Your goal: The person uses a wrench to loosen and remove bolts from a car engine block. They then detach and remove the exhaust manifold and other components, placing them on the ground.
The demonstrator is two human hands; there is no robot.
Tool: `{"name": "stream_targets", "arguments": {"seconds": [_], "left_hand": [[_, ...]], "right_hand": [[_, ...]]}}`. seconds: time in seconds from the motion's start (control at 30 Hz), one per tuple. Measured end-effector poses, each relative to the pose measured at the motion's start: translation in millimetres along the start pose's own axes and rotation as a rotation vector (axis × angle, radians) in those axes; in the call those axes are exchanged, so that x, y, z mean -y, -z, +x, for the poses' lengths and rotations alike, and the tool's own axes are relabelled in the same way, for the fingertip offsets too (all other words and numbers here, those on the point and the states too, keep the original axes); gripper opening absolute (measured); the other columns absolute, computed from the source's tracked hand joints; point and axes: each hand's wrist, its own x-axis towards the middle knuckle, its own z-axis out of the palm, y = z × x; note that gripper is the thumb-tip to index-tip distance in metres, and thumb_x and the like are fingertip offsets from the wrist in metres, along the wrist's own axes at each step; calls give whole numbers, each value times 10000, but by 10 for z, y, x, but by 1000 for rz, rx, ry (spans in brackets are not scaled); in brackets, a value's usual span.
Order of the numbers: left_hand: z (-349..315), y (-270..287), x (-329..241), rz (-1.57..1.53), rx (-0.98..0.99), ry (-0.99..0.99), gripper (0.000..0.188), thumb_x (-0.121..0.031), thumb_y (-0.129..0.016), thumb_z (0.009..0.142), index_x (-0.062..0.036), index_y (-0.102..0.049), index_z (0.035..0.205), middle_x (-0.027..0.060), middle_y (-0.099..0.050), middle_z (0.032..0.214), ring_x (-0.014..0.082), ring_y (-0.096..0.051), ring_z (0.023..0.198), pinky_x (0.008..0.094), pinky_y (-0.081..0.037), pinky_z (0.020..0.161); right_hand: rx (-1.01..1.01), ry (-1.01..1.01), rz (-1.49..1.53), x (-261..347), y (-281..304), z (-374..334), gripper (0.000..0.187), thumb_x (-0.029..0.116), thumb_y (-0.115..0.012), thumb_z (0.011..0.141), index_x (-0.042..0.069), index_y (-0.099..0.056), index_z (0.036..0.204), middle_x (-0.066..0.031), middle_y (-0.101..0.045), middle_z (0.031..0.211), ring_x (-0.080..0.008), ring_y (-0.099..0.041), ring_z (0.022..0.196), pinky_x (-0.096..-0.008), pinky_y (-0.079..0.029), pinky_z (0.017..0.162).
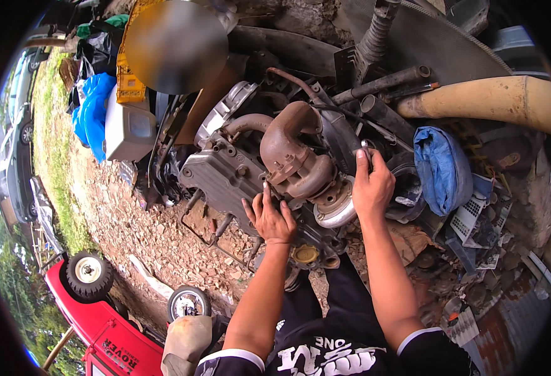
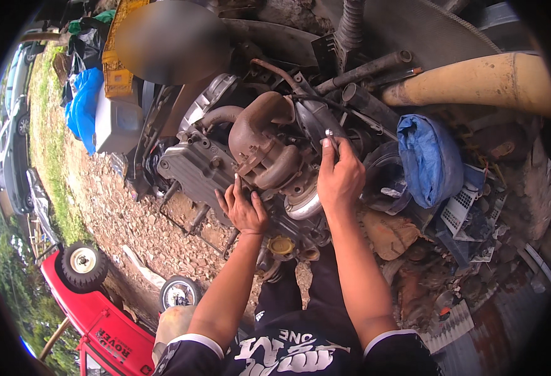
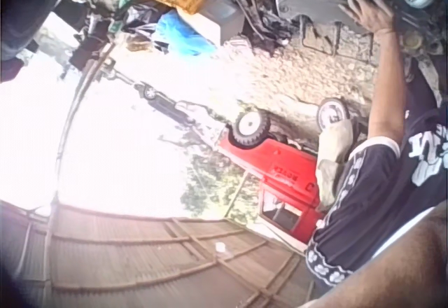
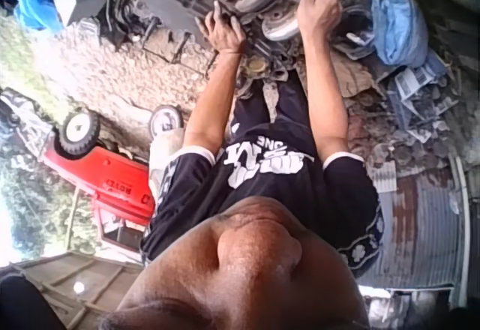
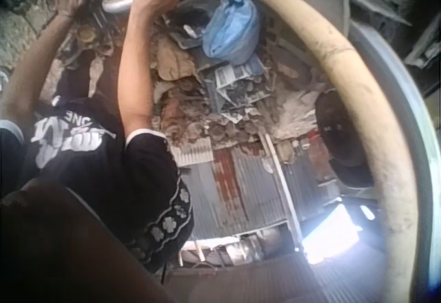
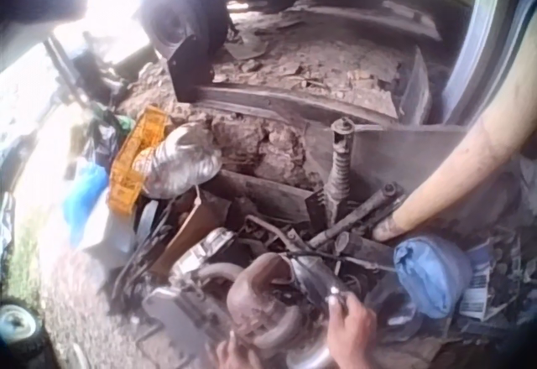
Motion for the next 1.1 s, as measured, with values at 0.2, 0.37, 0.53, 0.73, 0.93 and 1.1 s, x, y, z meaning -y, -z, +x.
{"name": "stream_targets", "arguments": {"seconds": [0.2, 0.37, 0.53, 0.73, 0.93, 1.1], "left_hand": [[-20, 24, -6, 8, 18, 38, 615, -275, -559, 909, -15, -488, 1462, 149, -626, 1180, 299, -536, 1233, 514, -134, 1252], [40, 70, -18, -93, -103, -10, 570, -313, -562, 934, -43, -516, 1434, 178, -589, 1274, 316, -526, 1257, 514, -183, 1231], [450, 351, -392, -503, -259, 90, 447, -180, -575, 979, -37, -540, 1401, 216, -474, 1453, 371, -492, 1319, 453, -356, 1131], [1603, 279, -991, -13, 222, 91, 537, -369, -653, 936, -193, -567, 1435, 183, -518, 1449, 392, -500, 1324, 524, -374, 1123], [1660, 138, -1040, -120, 94, 167, 404, -243, -686, 877, -100, -699, 1255, 188, -666, 1246, 379, -632, 1150, 459, -490, 1001], [1635, 128, -1063, -149, 34, 146, 309, -167, -651, 861, -48, -736, 1134, 184, -712, 1122, 378, -675, 1049, 441, -511, 945]], "right_hand": [[47, -31, -101, 26, 1, 14, 323, 352, -584, 1002, 45, -686, 991, -210, -712, 887, -454, -669, 881, -524, -499, 750], [99, -49, -194, 31, -1, 45, 353, 384, -555, 1012, 68, -702, 957, -213, -708, 870, -464, -656, 881, -537, -481, 771], [112, -72, -207, 74, 21, 42, 338, 362, -569, 1004, 54, -682, 920, -222, -703, 843, -467, -662, 851, -555, -489, 739], [88, -48, -207, 105, 59, 54, 328, 351, -581, 995, 58, -647, 864, -223, -689, 780, -459, -666, 775, -564, -499, 680], [33, -44, -21, 62, 94, 20, 272, 283, -595, 999, 39, -638, 889, -210, -664, 766, -447, -650, 768, -530, -479, 666], [-38, 29, 118, -61, 34, -20, 197, 223, -616, 978, 51, -641, 884, -157, -668, 768, -393, -661, 735, -480, -496, 644]]}}
